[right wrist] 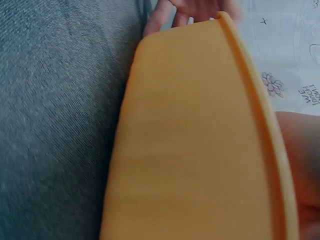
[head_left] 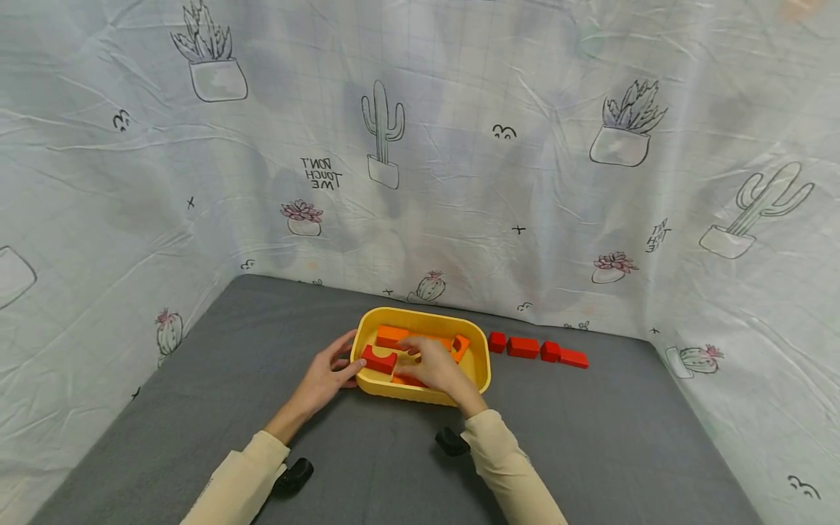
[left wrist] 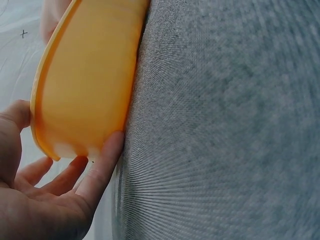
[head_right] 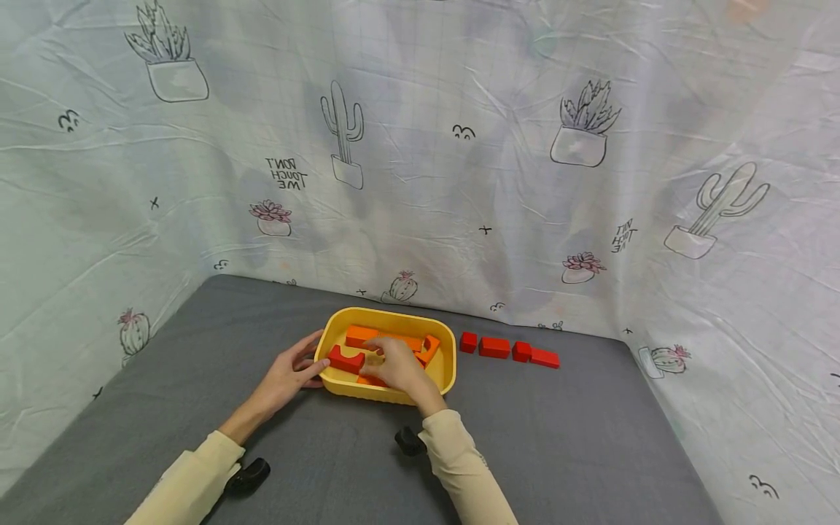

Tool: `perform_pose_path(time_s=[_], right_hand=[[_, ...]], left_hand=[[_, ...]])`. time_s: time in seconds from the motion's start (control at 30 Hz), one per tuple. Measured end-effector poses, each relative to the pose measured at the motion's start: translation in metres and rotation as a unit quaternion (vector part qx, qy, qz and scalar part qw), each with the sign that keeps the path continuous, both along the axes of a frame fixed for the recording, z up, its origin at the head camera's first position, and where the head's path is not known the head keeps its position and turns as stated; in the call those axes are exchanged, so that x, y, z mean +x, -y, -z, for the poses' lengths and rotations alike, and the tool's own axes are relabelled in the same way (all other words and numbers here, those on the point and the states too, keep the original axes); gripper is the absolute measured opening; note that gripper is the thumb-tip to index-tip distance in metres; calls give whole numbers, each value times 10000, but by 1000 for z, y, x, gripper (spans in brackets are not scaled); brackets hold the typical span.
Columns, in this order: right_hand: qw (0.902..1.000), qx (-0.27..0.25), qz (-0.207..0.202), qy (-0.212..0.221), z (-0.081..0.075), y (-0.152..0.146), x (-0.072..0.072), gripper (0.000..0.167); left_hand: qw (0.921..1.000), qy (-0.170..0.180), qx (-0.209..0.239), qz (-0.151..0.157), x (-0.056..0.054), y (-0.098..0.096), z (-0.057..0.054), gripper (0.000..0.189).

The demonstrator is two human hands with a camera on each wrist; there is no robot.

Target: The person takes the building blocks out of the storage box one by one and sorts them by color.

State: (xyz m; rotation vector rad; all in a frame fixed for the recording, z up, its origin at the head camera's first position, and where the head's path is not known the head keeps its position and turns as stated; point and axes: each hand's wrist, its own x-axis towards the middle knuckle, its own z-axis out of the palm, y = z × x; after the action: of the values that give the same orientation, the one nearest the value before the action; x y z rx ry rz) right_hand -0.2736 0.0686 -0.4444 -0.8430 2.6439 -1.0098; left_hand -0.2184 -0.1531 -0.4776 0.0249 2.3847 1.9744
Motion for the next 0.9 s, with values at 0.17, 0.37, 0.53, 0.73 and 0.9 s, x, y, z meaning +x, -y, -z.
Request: perform_pose_path(time_s=[0.17,0.37,0.53,0.73,0.9], right_hand=[[9998,92,-112,146,3,7,-2,41],[9995,77,-118,266,2,13,-4,41],[9995,269,45,176,4,21,-5,36],[9989,380,270,75,5,28,-7,32],[9987,40,510,76,8,25,-10,31]], left_hand=[[10000,1,15,1,0,0,1,67],[10000,-69,18,5,0,1,1,66],[9999,-147,-27,6,1,0,1,67],[9999,-143,37,66,4,-1,-9,66],[9999,-108,47,44,-1,0,1,65]])
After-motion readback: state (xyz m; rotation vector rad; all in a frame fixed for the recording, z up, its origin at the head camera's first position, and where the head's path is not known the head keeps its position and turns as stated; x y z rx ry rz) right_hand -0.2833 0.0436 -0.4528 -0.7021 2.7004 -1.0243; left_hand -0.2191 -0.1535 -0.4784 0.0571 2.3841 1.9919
